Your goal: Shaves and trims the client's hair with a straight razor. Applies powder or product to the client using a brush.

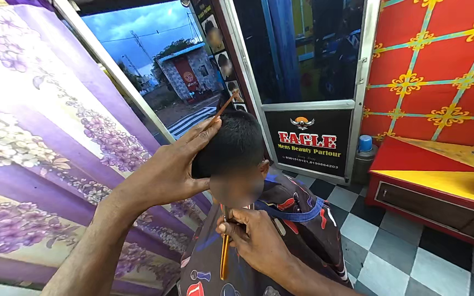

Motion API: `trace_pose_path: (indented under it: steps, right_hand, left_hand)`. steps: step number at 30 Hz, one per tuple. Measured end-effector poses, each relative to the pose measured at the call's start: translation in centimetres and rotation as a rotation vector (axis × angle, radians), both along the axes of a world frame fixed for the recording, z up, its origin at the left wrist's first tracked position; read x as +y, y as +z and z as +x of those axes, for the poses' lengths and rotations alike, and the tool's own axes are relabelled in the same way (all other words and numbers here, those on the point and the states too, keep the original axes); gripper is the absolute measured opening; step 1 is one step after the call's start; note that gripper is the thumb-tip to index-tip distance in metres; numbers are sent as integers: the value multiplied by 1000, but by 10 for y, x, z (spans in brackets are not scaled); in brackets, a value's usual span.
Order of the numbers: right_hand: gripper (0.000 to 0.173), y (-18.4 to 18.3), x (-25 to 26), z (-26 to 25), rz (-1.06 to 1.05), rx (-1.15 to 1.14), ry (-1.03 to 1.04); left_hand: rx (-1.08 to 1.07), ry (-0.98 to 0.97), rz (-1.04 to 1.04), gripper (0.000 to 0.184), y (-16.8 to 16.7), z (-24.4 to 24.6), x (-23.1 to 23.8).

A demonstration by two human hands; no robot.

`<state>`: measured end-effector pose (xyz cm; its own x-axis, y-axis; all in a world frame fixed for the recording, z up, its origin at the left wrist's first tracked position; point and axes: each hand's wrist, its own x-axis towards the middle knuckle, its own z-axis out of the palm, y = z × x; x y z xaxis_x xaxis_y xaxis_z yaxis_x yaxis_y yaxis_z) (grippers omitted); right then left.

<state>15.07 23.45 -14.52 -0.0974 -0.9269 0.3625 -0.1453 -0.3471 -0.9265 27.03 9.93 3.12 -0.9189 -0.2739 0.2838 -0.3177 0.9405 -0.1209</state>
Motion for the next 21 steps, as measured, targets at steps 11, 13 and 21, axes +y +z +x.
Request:
trace_pose_path:
  steps: [11,13,21]
  right_hand:
    - [26,0,-3,13,-51,-117,11]
    - [25,-1,-2,14,-78,-133,-3]
    - [27,2,-2,11,12,-136,38]
  left_hand:
    - [-33,-11,12,108,7,-1,0]
    - [-26,-16,18,108,7,0,-1]
    - [-20,-11,11,106,6,1,0]
